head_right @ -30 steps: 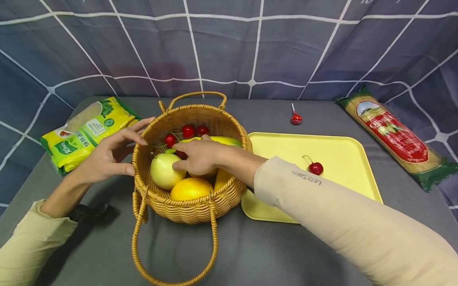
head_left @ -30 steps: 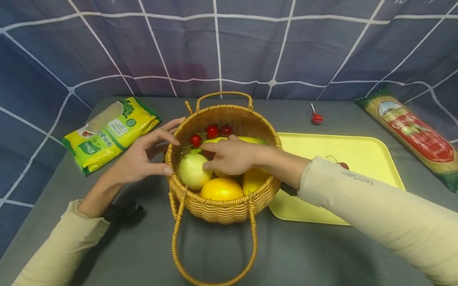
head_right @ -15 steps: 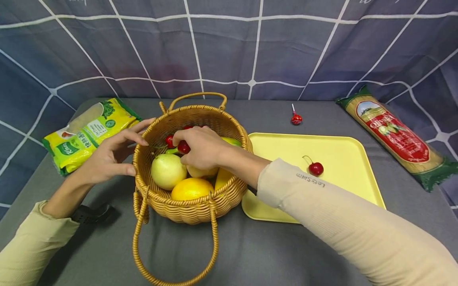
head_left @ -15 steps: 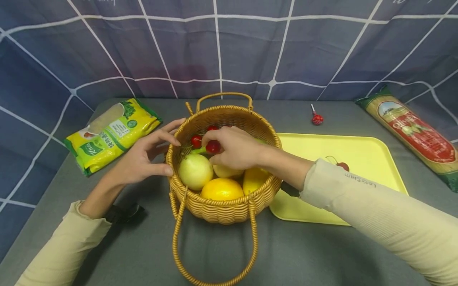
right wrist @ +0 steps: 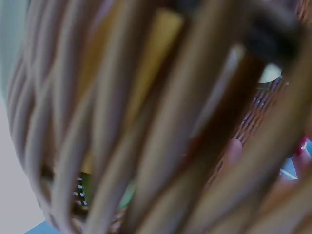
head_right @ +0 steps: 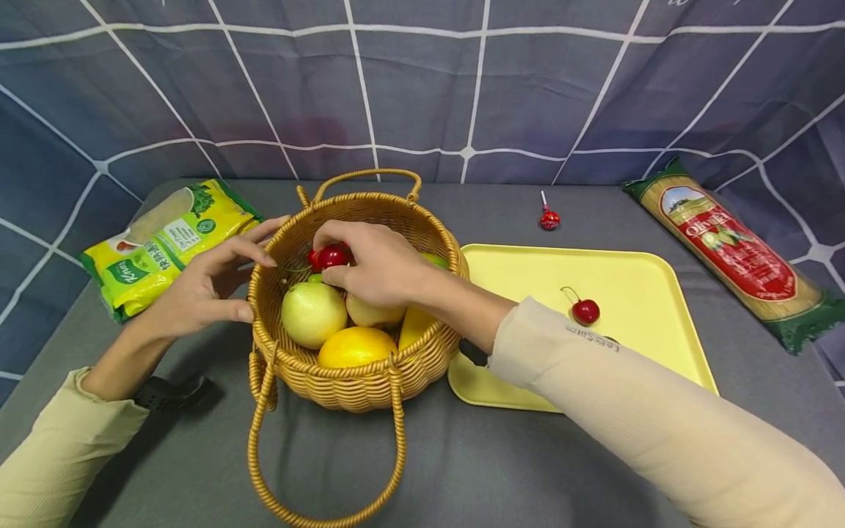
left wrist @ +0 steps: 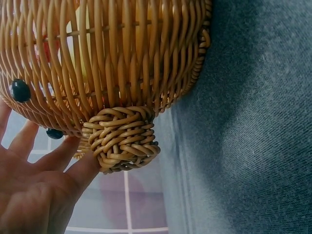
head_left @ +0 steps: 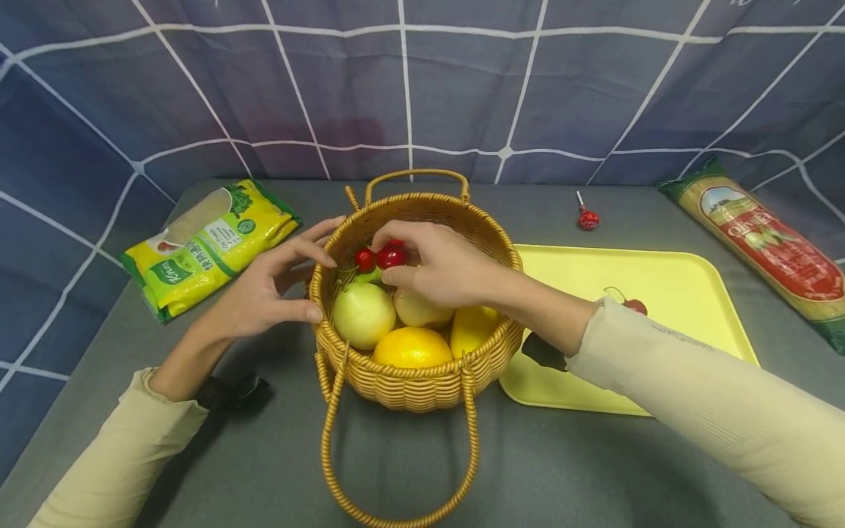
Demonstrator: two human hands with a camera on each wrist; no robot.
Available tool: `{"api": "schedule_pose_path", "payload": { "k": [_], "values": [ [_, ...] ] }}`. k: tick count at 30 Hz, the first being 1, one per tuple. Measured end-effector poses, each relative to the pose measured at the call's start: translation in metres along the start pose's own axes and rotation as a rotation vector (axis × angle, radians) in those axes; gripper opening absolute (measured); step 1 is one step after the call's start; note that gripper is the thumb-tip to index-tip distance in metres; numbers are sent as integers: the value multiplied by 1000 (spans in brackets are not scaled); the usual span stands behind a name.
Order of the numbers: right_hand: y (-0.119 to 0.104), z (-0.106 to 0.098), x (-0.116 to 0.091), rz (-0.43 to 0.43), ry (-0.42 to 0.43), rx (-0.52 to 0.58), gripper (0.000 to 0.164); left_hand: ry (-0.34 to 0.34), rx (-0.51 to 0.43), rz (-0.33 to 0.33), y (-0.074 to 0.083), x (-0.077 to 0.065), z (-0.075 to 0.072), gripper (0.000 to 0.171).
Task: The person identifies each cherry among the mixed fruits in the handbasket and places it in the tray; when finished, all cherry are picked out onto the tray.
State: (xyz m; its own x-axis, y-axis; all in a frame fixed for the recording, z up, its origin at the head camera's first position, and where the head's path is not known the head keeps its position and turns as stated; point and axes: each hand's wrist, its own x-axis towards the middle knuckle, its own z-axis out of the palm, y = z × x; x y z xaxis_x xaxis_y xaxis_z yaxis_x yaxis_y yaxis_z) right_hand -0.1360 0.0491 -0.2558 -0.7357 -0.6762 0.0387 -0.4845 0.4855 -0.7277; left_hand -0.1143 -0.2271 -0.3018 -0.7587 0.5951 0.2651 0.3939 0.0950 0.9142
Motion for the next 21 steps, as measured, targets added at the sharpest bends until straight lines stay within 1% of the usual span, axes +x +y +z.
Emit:
{"api": "schedule_pose_path", "payload": {
  "k": [4, 11, 17, 21],
  "values": [
    [-1, -3, -6, -40, 35, 18, 27, 4, 4, -12, -2, 0, 0, 42],
    [-6, -14, -22, -108, 44, 18, 27, 7, 6, -14, -1, 0, 0, 47],
    [-8, -26, -44, -140, 66, 31, 30, 8, 9, 1, -1, 1, 0, 49],
    [-2, -37, -65, -172, 110, 42, 29, 7, 8, 9, -1, 0, 0, 47]
  ]
}}
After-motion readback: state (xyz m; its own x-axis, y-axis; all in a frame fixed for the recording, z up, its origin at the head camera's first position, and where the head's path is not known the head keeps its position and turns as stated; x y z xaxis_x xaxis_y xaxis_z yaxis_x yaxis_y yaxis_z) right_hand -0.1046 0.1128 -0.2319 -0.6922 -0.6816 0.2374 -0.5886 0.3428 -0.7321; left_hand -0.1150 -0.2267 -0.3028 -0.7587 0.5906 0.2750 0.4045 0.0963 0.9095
